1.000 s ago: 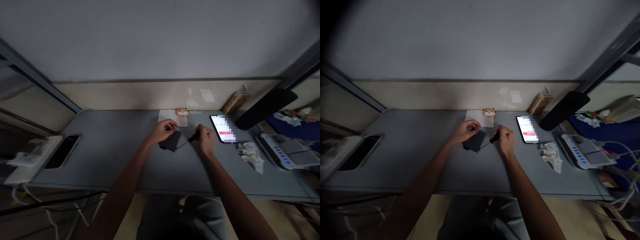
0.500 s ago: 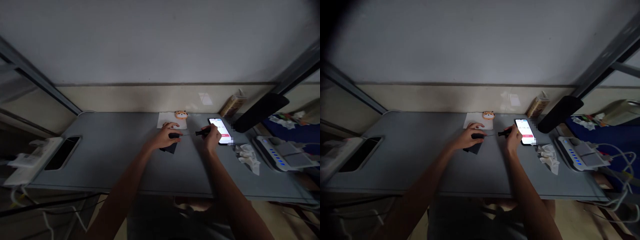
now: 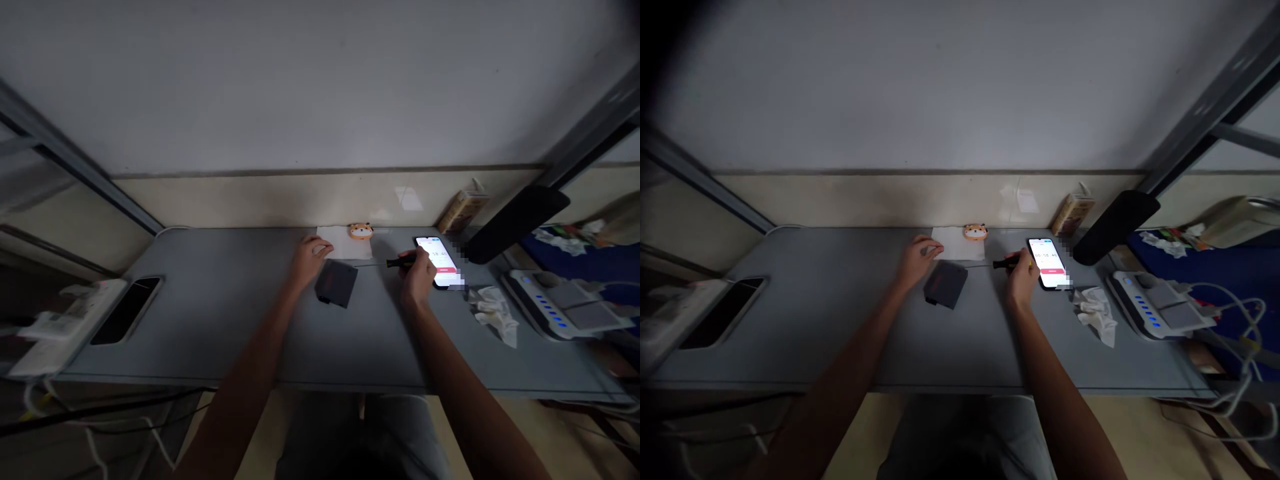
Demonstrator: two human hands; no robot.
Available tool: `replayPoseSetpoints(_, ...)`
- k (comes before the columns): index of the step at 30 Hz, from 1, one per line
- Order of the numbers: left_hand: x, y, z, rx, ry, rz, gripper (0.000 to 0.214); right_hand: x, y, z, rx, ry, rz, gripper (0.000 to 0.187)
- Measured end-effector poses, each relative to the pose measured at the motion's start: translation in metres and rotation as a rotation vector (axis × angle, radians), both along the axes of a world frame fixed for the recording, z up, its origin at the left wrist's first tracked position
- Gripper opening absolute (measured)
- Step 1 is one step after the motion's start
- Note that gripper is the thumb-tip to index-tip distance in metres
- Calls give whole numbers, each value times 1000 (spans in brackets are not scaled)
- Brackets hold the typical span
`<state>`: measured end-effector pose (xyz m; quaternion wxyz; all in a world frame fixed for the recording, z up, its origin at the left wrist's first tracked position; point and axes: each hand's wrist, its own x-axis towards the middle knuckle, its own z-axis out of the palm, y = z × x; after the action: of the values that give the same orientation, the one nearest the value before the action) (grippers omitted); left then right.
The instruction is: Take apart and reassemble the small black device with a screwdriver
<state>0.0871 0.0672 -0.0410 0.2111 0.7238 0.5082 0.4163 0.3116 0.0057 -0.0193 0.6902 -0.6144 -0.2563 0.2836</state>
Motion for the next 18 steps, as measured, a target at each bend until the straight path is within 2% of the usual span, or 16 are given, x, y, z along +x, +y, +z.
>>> replayPoseSetpoints(3, -10, 5, -5, -4, 52, 73, 7, 0, 0, -1, -15, -10, 6, 48)
replayPoseSetpoints(9, -14, 7, -12, -58, 115, 49, 9, -3, -2, 0, -12, -34, 53, 51)
replayPoseSetpoints(13, -17, 7, -8, -99, 105, 42, 12, -6, -4, 2, -22, -26, 97, 54)
replayPoseSetpoints(16, -19, 6, -3, -47, 93, 49, 16, -7, -3, 2, -22, 3, 109, 56)
replayPoseSetpoints(18, -18, 4, 1, -5, 85, 5, 18, -8, -3, 1, -8, 6, 144, 58)
